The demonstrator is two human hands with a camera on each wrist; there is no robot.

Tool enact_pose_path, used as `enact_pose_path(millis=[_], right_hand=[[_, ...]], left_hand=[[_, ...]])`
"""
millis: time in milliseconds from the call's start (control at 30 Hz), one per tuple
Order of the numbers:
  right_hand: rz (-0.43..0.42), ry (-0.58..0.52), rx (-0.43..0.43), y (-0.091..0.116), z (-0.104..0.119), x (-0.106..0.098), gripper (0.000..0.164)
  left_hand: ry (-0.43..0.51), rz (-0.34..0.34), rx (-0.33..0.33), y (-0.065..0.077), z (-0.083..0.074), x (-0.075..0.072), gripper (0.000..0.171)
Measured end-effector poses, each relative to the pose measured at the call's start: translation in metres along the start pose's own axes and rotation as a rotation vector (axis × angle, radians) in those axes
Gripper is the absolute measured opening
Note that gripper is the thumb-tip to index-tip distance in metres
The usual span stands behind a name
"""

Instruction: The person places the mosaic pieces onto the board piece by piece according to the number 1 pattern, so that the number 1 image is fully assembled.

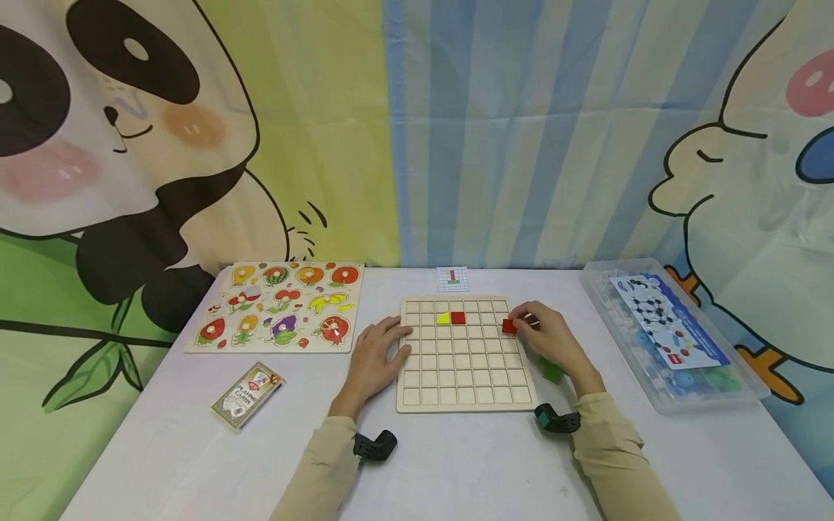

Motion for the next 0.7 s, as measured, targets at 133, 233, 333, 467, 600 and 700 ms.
enact_pose_path(millis=[133,233,333,467,600,700], right_hand=[[0.013,-0.015,-0.006,-0.003,0.007,0.008,0.013],[0.027,-0.025,-0.005,-0.006,0.011,0.015,0.014],[0.043,-0.03,-0.008,-0.009,0.015,0.023,0.014],[0.052,-0.038,-0.024,-0.012,0.02,0.031,0.014],[0.068,-0.043,-0.031,-0.016,0.026,0.039,0.013],[0.088,-0.051,-0.025,-0.018,0.03,0.045,0.012]], left_hand=[[0.0,-0.006,0.006,0.0,-0.001,-0.001,0.033],[-0.006,-0.011,0.011,0.0,-0.001,-0.001,0.032],[-0.009,-0.011,0.013,0.0,-0.001,-0.001,0.032],[-0.015,-0.003,0.01,-0.001,-0.001,0.0,0.033],[-0.013,-0.008,0.017,-0.001,-0.002,-0.001,0.033],[-0.003,-0.014,0.022,-0.001,-0.003,-0.002,0.032]])
Point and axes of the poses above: each hand's wrist, its own y-axis away from the middle knuckle, its own x-axis out of the palm, z = x × y, the point moved 9 cm from there along -y, towards the middle knuckle, and after that the axes turned 3 degrees about x, right-handed, at the moved point
